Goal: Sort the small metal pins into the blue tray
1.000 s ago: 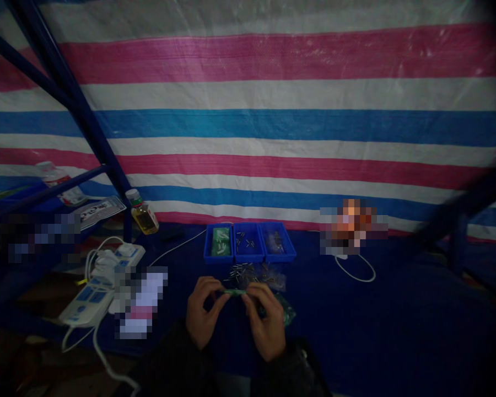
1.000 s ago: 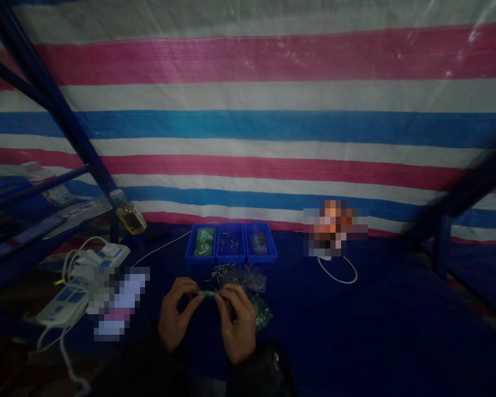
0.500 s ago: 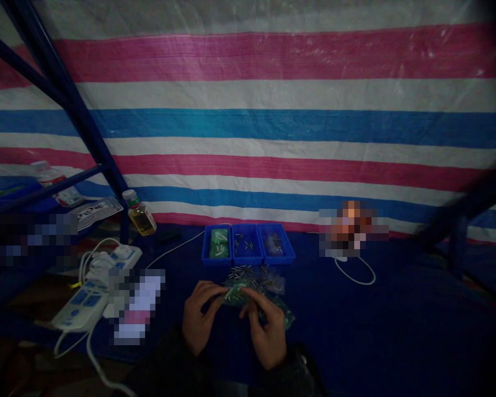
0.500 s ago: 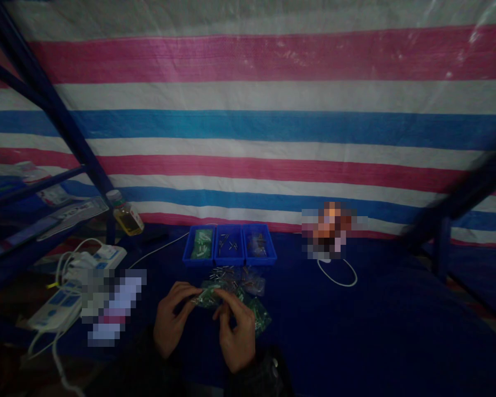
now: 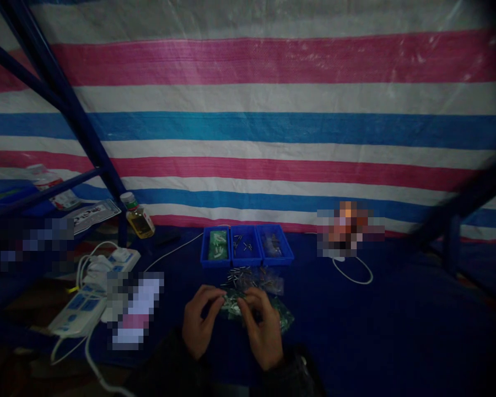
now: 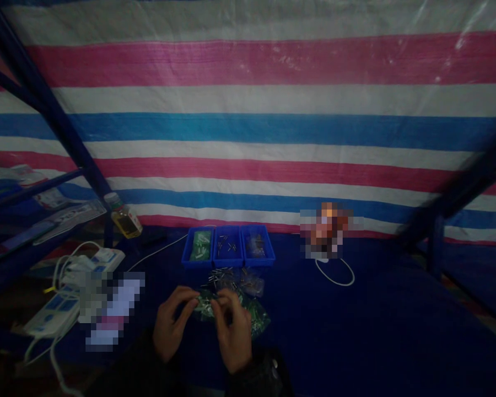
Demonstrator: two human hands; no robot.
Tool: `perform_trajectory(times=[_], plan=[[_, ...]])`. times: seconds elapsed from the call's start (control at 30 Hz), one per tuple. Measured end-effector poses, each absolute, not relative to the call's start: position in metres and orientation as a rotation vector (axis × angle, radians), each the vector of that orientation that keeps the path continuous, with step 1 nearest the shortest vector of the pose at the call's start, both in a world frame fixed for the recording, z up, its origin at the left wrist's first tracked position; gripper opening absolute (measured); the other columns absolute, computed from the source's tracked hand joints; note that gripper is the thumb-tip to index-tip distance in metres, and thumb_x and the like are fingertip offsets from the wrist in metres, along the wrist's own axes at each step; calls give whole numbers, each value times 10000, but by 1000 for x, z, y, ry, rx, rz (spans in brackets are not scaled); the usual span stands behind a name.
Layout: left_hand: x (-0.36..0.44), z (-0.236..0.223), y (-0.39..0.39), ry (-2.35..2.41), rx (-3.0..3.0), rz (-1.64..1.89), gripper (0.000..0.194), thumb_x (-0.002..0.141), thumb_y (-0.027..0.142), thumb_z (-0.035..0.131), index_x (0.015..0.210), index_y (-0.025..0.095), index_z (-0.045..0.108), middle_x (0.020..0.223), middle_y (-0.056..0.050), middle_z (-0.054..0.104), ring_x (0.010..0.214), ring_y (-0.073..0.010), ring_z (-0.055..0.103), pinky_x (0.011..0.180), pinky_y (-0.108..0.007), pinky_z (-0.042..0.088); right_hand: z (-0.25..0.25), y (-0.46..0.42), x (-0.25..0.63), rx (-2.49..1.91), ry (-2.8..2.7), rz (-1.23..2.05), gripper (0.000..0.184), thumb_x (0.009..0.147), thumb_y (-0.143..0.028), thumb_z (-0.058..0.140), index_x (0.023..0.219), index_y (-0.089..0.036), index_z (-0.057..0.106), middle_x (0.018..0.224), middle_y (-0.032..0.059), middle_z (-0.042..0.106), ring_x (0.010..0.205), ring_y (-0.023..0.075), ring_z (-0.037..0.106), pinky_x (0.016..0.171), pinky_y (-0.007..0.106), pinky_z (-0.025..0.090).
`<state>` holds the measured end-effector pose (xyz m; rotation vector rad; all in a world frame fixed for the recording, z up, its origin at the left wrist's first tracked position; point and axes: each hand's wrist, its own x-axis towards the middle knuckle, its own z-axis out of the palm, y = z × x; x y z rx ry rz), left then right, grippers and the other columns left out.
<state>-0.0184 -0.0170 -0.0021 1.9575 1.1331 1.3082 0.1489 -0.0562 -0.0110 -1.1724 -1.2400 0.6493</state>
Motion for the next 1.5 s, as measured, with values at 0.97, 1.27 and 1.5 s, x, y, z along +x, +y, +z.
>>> perform_trajectory(times=[0.97,1.27,1.5], plan=[[-16,41,38,1292,1827,1259,294,955,325,621,1225,211,593,837,-8,736,806,-195,706,808,-309,521,-7,-58,153,-1352,-1329,375,460,1023,-380,505,605,-221,400,539,-65,405,482,99,415,504,244,316],[-16,38,101,1599,2221,1144,362,887,245,680,1245,205,639,1082,-105,699,1084,-311,614,999,-474,452,-11,-60,155,-1319,-1124,179,591,985,-313,592,548,-231,202,560,-90,144,463,76,175,470,270,188],[-13,31,115,1280,2754,593,469,1013,334,522,1478,286,481,1561,-74,468,1445,-304,388,1166,-489,315,-7,-64,169,-1385,-810,222,533,980,-388,606,611,-248,248,590,-83,223,509,103,252,517,267,270]])
